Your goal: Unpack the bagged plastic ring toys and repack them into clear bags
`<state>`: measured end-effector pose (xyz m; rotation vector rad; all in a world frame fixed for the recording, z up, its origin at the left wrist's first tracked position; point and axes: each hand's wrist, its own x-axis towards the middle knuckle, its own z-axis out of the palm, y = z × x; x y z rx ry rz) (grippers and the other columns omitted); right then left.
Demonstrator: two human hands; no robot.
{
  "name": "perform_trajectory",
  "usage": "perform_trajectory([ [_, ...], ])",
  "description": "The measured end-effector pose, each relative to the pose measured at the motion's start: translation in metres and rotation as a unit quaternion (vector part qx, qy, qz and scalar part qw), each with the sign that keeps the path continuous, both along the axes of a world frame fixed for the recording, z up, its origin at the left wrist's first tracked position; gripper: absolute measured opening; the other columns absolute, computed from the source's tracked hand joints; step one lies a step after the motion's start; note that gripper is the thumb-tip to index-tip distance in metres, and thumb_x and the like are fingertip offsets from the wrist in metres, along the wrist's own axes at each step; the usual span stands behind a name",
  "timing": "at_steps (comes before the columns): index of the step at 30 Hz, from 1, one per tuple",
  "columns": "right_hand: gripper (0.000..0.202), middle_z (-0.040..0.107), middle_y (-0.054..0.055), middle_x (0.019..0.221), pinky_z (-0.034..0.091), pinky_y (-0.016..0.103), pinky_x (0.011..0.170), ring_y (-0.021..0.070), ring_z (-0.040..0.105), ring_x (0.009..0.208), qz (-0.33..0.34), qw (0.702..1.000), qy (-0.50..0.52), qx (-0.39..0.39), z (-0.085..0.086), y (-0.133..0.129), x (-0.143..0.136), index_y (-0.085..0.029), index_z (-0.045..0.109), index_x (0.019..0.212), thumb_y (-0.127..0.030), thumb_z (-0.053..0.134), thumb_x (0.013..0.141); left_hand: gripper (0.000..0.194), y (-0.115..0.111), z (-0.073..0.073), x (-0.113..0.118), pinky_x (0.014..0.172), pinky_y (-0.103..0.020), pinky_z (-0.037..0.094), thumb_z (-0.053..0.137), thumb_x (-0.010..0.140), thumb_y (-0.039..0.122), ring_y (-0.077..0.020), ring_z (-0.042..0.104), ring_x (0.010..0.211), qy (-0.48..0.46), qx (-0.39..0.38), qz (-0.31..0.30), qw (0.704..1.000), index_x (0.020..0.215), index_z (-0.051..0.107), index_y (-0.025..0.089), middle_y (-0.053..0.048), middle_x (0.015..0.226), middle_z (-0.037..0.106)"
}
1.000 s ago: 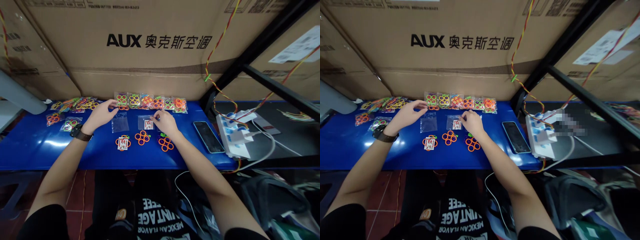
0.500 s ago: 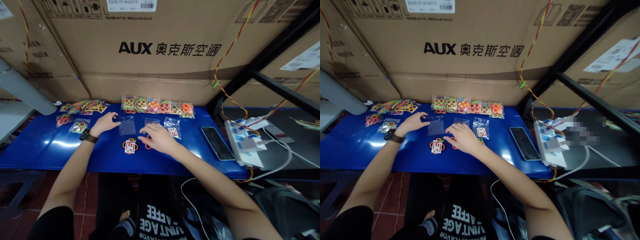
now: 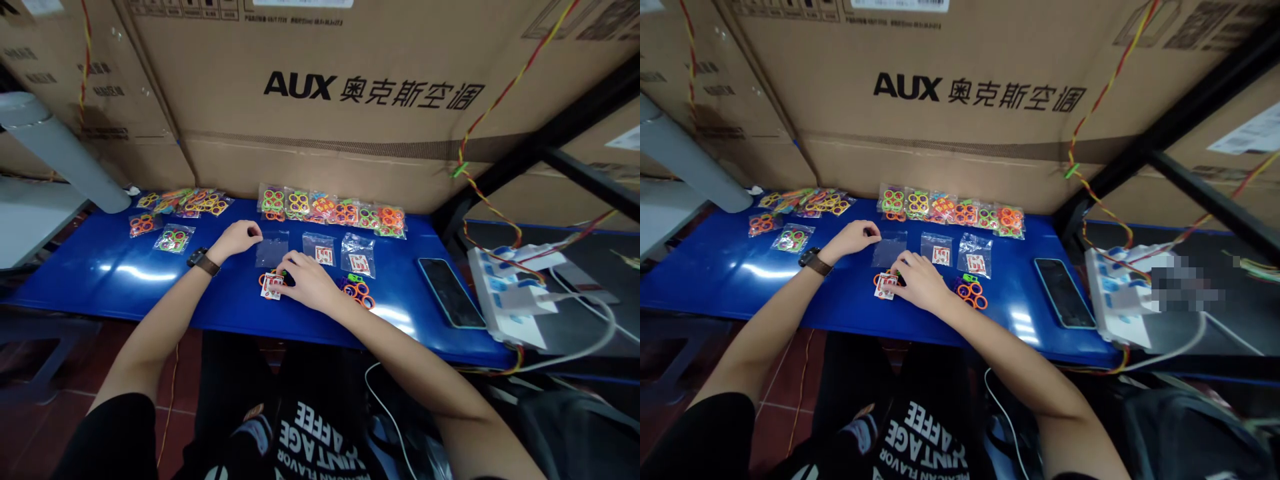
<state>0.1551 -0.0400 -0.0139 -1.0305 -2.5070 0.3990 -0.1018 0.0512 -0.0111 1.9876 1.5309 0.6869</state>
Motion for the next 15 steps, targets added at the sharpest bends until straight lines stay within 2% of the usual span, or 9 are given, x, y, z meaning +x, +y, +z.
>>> perform_trajectory([
  [5,0.032,0.066,0.009,0.119,0.054,0.043,0.094,0.0272,0.067,0.102,-0.003,0.999,0.02,-0.036,0.002,-0.001,-0.001,-0.023,0.068,0.1,-0.052,0.079,0.093,0.007,-0.004,0.002,0.005,0.078,-0.035,0.052,0.074,0.086,0.025,-0.0193,0.069,0.077,-0.051,-0.004,-0.012,0.999,0.087,0.071,0.019,-0.006,0.088,0.077],
  [8,0.027,0.067,0.006,0.112,0.053,0.041,0.094,0.0235,0.067,0.099,0.033,0.993,0.068,-0.087,0.009,-0.001,0.002,-0.023,0.067,0.092,-0.048,0.078,0.094,0.011,-0.004,0.002,0.008,0.081,-0.036,0.055,0.077,0.084,0.023,-0.0201,0.072,0.08,-0.105,-0.023,-0.007,0.994,0.089,0.068,0.019,-0.006,0.085,0.077],
  [10,0.027,0.068,0.004,0.105,0.054,0.039,0.094,0.0204,0.067,0.096,0.094,0.975,0.134,-0.153,0.015,0.001,0.007,-0.024,0.067,0.087,-0.048,0.077,0.095,0.013,-0.004,0.002,0.01,0.086,-0.039,0.057,0.077,0.083,0.02,-0.0211,0.074,0.085,-0.133,-0.038,-0.005,0.99,0.094,0.07,0.018,-0.007,0.088,0.078],
  [12,0.03,0.07,0.002,0.1,0.055,0.038,0.092,0.0187,0.069,0.094,0.143,0.943,0.213,-0.212,0.02,0.004,0.014,-0.025,0.067,0.084,-0.052,0.077,0.094,0.015,-0.003,0.002,0.013,0.092,-0.041,0.057,0.075,0.085,0.019,-0.0218,0.075,0.091,-0.151,-0.044,-0.015,0.987,0.099,0.074,0.018,-0.009,0.095,0.081],
  [13,0.031,0.072,0.002,0.099,0.057,0.038,0.09,0.0184,0.07,0.092,0.144,0.929,0.25,-0.231,0.022,0.006,0.017,-0.025,0.067,0.083,-0.054,0.077,0.093,0.015,-0.003,0.003,0.014,0.094,-0.043,0.057,0.074,0.086,0.02,-0.0221,0.075,0.093,-0.156,-0.041,-0.019,0.987,0.101,0.076,0.018,-0.01,0.099,0.081],
  [15,0.032,0.076,0.002,0.097,0.058,0.039,0.083,0.0187,0.071,0.087,0.093,0.912,0.31,-0.253,0.024,0.01,0.024,-0.027,0.069,0.084,-0.056,0.078,0.09,0.015,-0.003,0.004,0.017,0.095,-0.044,0.057,0.074,0.088,0.026,-0.0224,0.075,0.093,-0.169,-0.027,-0.013,0.985,0.1,0.079,0.018,-0.01,0.102,0.082],
])
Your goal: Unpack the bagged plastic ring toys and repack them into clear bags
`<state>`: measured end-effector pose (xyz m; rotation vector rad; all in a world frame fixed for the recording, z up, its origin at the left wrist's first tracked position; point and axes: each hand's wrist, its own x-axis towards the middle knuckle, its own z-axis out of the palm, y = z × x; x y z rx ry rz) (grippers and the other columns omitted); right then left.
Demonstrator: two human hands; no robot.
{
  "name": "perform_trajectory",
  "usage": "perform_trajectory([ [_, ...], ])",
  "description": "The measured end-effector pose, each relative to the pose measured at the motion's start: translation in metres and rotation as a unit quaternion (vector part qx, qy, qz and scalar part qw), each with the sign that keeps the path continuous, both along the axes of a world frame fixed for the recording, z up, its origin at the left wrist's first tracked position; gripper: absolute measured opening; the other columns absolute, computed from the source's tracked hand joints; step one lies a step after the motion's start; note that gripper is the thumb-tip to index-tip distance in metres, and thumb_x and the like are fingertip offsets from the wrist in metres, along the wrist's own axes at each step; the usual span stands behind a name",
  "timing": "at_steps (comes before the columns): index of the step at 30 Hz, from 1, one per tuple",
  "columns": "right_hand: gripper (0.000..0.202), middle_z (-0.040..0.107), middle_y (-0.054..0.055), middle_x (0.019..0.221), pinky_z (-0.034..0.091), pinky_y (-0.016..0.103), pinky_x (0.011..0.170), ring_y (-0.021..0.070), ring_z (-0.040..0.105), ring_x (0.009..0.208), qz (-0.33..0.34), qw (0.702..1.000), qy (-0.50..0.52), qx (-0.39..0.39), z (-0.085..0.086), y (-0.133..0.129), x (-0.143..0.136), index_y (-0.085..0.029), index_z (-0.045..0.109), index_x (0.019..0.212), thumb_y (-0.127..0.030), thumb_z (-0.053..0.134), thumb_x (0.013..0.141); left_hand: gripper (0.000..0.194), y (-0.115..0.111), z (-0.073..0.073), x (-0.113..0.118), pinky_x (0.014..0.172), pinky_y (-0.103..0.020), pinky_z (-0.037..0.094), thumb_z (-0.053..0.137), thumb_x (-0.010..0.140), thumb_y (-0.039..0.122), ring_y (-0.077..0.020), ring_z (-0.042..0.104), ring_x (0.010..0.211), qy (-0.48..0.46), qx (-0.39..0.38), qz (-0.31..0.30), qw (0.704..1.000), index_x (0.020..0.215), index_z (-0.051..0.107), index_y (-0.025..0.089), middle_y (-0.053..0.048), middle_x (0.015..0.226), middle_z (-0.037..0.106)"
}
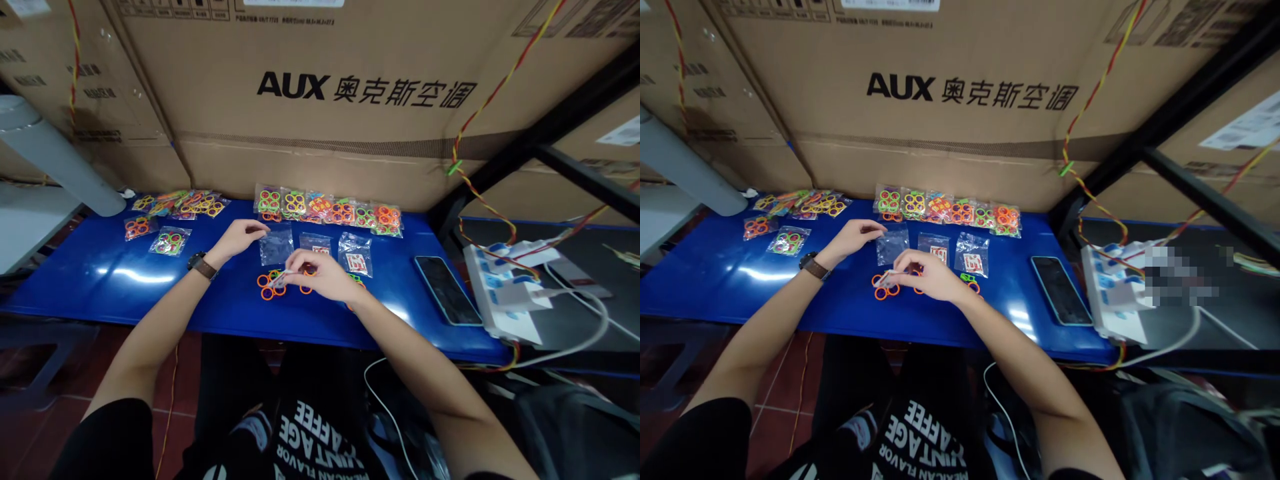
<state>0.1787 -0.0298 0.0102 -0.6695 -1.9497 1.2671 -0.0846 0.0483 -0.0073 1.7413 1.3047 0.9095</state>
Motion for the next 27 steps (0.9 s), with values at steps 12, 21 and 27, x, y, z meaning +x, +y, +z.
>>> perform_trajectory([
  [12,0.025,0.08,0.002,0.123,0.06,0.051,0.101,0.0253,0.076,0.11,-0.221,0.97,0.015,0.096,-0.006,0.004,0.006,-0.038,0.078,0.12,-0.04,0.059,0.105,0.023,-0.034,0.015,0.04,0.091,-0.041,0.064,0.068,0.1,0.041,-0.0248,0.079,0.107,-0.244,-0.063,-0.089,0.964,0.112,0.063,0.022,-0.012,0.115,0.081],
  [21,0.031,0.079,0.002,0.123,0.053,0.056,0.106,0.0297,0.071,0.115,-0.305,0.926,-0.065,0.215,-0.006,0.011,0.014,-0.041,0.077,0.128,-0.032,0.056,0.106,0.021,-0.046,0.016,0.051,0.105,-0.048,0.061,0.065,0.1,0.03,-0.0272,0.074,0.125,-0.253,-0.129,-0.118,0.951,0.117,0.076,0.023,-0.011,0.123,0.081],
  [27,0.037,0.077,0.003,0.121,0.054,0.053,0.099,0.0295,0.069,0.111,-0.301,0.914,-0.102,0.253,-0.012,0.019,0.019,-0.044,0.075,0.133,-0.028,0.056,0.106,0.023,-0.044,0.015,0.051,0.104,-0.049,0.061,0.061,0.101,0.034,-0.0274,0.078,0.114,-0.285,-0.162,-0.092,0.94,0.109,0.079,0.021,-0.011,0.112,0.083],
])
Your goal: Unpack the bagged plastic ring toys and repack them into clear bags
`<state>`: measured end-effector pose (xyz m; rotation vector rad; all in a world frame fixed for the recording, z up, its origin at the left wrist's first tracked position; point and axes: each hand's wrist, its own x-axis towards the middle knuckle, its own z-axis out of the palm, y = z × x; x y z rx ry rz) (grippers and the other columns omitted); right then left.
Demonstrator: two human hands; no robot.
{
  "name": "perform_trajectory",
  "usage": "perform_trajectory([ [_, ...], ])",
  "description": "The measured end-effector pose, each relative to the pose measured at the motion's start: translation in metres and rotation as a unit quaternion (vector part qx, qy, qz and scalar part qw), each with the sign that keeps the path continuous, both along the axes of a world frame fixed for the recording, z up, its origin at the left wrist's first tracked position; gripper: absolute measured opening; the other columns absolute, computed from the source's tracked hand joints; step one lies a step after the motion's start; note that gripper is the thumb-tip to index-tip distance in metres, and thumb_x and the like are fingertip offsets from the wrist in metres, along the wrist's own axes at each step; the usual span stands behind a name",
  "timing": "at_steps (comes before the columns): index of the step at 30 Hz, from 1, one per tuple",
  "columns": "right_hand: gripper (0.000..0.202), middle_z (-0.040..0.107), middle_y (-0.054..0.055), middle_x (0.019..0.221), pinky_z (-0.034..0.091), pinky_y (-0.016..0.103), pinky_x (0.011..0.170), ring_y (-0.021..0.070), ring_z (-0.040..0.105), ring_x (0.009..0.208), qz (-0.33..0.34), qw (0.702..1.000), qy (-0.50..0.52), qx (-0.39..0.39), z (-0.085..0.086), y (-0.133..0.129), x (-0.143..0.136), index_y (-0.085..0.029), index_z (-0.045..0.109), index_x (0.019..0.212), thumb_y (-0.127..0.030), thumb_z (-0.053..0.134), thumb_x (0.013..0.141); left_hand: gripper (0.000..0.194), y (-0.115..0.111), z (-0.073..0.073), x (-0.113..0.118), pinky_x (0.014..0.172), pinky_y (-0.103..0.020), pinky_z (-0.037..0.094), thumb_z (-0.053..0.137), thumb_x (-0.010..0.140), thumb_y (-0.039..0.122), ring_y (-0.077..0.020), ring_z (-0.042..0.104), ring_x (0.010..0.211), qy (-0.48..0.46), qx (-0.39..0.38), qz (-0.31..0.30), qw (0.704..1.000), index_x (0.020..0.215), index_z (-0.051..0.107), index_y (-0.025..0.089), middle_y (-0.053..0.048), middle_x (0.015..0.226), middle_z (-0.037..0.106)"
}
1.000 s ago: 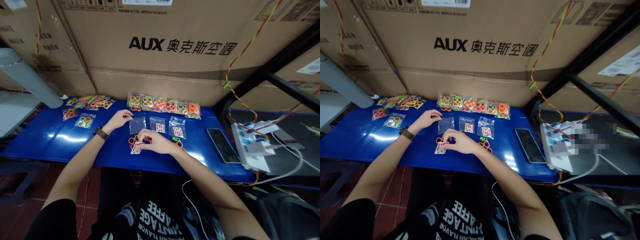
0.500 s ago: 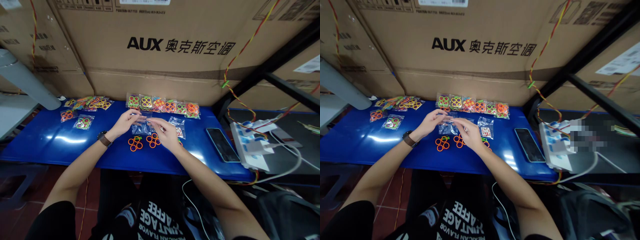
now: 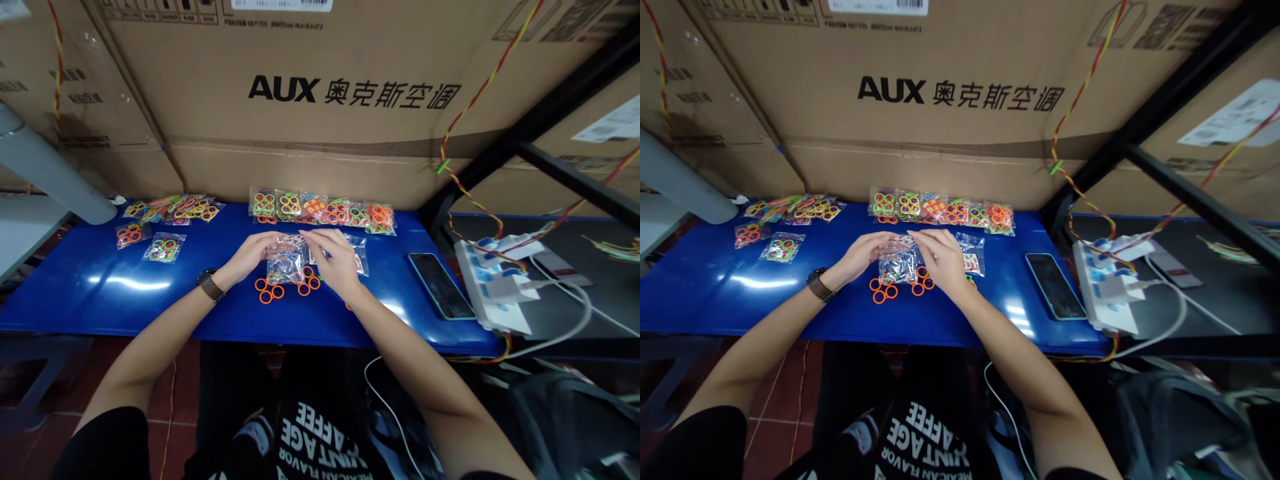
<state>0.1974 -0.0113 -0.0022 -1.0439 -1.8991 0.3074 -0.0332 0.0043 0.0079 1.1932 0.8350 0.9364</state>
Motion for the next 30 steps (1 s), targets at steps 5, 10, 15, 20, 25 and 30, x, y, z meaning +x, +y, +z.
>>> perform_trajectory([
  [5,0.035,0.074,0.004,0.116,0.053,0.049,0.095,0.0276,0.067,0.106,-0.009,0.999,-0.037,0.007,-0.0028,0.0034,0.0004,-0.045,0.075,0.132,-0.031,0.057,0.106,0.024,0.0015,-0.0019,-0.0013,0.101,-0.049,0.063,0.064,0.098,0.036,-0.0275,0.079,0.109,-0.003,-0.008,0.009,1.0,0.107,0.082,0.021,-0.011,0.111,0.083],
  [10,0.026,0.079,0.004,0.113,0.05,0.047,0.093,0.0279,0.068,0.103,0.012,0.999,-0.042,0.003,0.0013,0.0033,-0.0034,-0.039,0.078,0.126,-0.037,0.061,0.106,0.022,-0.0001,-0.0007,-0.0009,0.098,-0.045,0.064,0.065,0.096,0.032,-0.0254,0.077,0.109,0.011,-0.007,0.016,1.0,0.105,0.082,0.022,-0.009,0.117,0.082],
  [15,0.019,0.08,0.002,0.11,0.05,0.045,0.092,0.0267,0.069,0.102,-0.016,0.999,-0.045,0.009,0.0016,0.002,-0.0053,-0.036,0.08,0.115,-0.037,0.063,0.105,0.021,-0.0021,-0.0026,0.0013,0.094,-0.043,0.063,0.07,0.092,0.034,-0.0253,0.077,0.106,-0.001,-0.013,0.026,1.0,0.103,0.082,0.02,-0.009,0.115,0.082],
  [20,0.014,0.08,0.001,0.103,0.05,0.042,0.087,0.0233,0.071,0.095,-0.049,0.995,-0.016,0.085,-0.0014,0.0031,-0.0046,-0.033,0.079,0.111,-0.034,0.067,0.104,0.026,-0.0033,-0.0057,0.0033,0.1,-0.043,0.059,0.07,0.091,0.035,-0.025,0.076,0.108,-0.01,-0.016,0.019,1.0,0.108,0.081,0.019,-0.009,0.116,0.081],
  [25,0.012,0.08,0.002,0.102,0.05,0.041,0.087,0.023,0.072,0.096,-0.031,0.995,-0.031,0.086,-0.002,0.0023,-0.0062,-0.032,0.078,0.106,-0.033,0.066,0.104,0.022,-0.0047,-0.0018,0.0055,0.097,-0.042,0.06,0.07,0.09,0.032,-0.0248,0.076,0.105,-0.018,-0.05,0.033,0.998,0.104,0.081,0.019,-0.009,0.113,0.081],
  [30,0.013,0.081,0.001,0.101,0.048,0.042,0.088,0.0233,0.072,0.096,-0.011,0.998,-0.032,0.06,0.0001,0.0015,-0.008,-0.031,0.078,0.106,-0.033,0.065,0.104,0.02,-0.006,0.0027,0.0069,0.092,-0.043,0.062,0.069,0.091,0.031,-0.023,0.076,0.095,-0.042,-0.096,0.038,0.994,0.103,0.08,0.019,-0.009,0.104,0.081],
])
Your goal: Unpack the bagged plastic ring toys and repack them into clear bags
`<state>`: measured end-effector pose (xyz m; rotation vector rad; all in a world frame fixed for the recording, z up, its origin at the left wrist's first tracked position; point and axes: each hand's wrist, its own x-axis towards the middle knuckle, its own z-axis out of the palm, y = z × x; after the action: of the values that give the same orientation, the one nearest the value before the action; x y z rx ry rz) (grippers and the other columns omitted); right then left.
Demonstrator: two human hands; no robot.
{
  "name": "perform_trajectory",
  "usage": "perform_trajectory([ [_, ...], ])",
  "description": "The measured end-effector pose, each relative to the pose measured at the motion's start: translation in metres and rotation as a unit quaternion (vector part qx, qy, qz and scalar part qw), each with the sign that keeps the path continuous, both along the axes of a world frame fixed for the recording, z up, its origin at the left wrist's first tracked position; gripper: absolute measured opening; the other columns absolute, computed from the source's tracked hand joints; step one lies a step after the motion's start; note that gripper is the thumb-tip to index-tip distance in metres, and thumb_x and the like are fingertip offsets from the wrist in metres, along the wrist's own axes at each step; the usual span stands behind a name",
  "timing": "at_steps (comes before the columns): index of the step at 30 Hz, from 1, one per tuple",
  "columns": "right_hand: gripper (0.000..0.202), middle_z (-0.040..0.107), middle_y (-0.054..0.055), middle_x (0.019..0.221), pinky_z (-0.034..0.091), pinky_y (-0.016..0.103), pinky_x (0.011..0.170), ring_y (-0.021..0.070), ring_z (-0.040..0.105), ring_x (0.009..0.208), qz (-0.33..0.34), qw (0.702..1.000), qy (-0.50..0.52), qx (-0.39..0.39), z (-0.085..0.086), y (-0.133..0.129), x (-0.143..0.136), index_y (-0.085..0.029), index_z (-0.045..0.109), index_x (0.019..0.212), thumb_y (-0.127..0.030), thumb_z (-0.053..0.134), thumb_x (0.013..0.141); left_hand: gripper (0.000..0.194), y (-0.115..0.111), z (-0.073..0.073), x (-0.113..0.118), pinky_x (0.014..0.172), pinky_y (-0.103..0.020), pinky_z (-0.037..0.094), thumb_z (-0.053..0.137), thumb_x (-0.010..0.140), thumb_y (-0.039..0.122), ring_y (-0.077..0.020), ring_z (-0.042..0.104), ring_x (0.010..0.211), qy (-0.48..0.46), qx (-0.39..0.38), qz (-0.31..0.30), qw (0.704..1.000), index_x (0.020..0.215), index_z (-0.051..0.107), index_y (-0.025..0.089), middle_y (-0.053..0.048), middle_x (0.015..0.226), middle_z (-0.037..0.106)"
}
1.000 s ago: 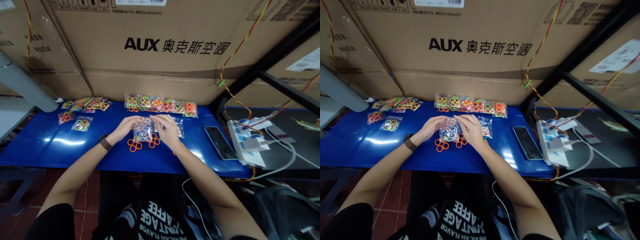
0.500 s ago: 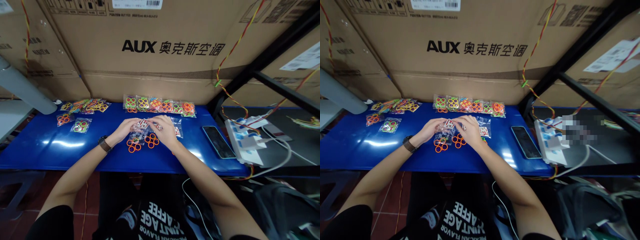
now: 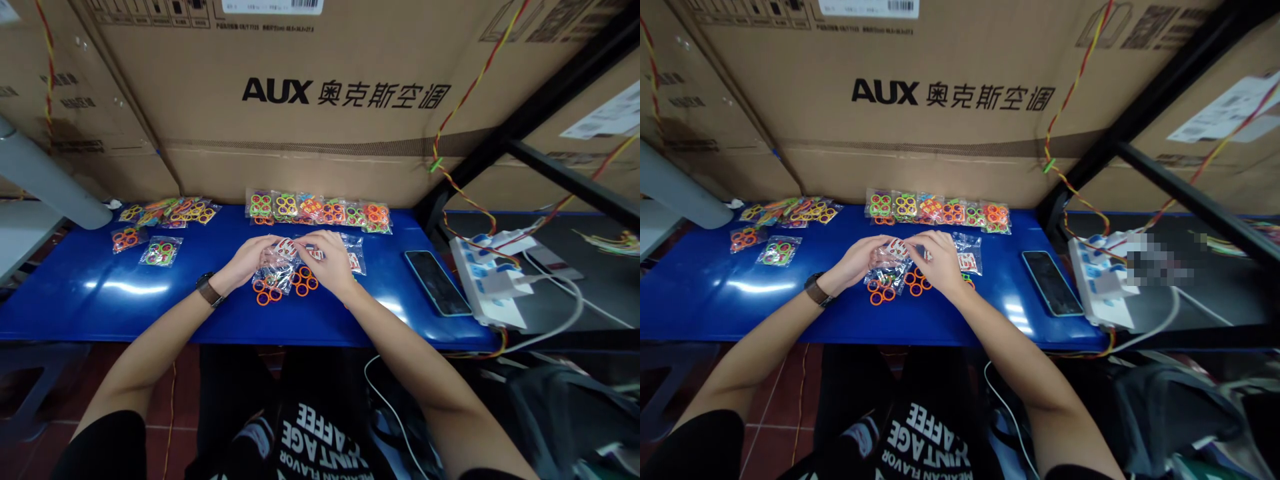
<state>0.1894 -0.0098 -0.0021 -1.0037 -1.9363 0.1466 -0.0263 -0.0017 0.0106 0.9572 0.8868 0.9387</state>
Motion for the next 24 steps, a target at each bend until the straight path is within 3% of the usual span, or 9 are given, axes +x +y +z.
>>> perform_trajectory([
  [4,0.013,0.08,0.001,0.102,0.047,0.043,0.09,0.0234,0.071,0.095,0.021,1.0,-0.01,-0.017,-0.0011,0.0015,0.0005,-0.033,0.079,0.107,-0.035,0.067,0.103,0.022,-0.0018,-0.0005,0.0018,0.081,-0.033,0.06,0.068,0.093,0.032,-0.0196,0.073,0.092,0.024,0.015,0.011,1.0,0.104,0.081,0.019,-0.009,0.107,0.08],
  [9,0.015,0.078,0.002,0.104,0.048,0.044,0.092,0.023,0.068,0.095,0.046,0.998,-0.026,-0.016,-0.0054,0.0013,-0.0008,-0.033,0.081,0.107,-0.037,0.067,0.103,0.023,-0.0018,-0.0048,0.0031,0.083,-0.028,0.056,0.063,0.097,0.031,-0.018,0.071,0.097,0.075,0.09,0.014,0.993,0.104,0.082,0.019,-0.008,0.112,0.08],
  [13,0.017,0.072,0.005,0.123,0.051,0.047,0.097,0.0242,0.066,0.105,0.056,0.998,-0.016,-0.007,-0.0026,-0.0042,-0.0035,-0.031,0.081,0.108,-0.036,0.065,0.104,0.027,-0.002,-0.006,0.0027,0.085,-0.029,0.056,0.058,0.102,0.036,-0.0182,0.072,0.098,0.09,0.127,0.013,0.988,0.108,0.079,0.02,-0.007,0.114,0.079],
  [17,0.017,0.064,0.007,0.135,0.053,0.049,0.105,0.0256,0.064,0.117,0.024,0.999,0.047,0.01,0.0025,-0.0075,-0.0027,-0.031,0.079,0.111,-0.033,0.063,0.105,0.032,-0.0047,-0.0025,0.0023,0.078,-0.028,0.057,0.057,0.104,0.044,-0.0179,0.072,0.09,0.109,0.17,0.033,0.979,0.11,0.076,0.019,-0.007,0.105,0.078],
  [24,0.014,0.068,0.006,0.135,0.053,0.053,0.105,0.0272,0.066,0.116,0.001,1.0,-0.005,0.018,0.0015,-0.0051,-0.0016,-0.033,0.078,0.112,-0.036,0.069,0.101,0.037,-0.0068,-0.0007,0.0019,0.064,-0.031,0.06,0.056,0.104,0.053,-0.0198,0.073,0.076,0.099,0.118,0.02,0.988,0.115,0.073,0.021,-0.006,0.093,0.074],
])
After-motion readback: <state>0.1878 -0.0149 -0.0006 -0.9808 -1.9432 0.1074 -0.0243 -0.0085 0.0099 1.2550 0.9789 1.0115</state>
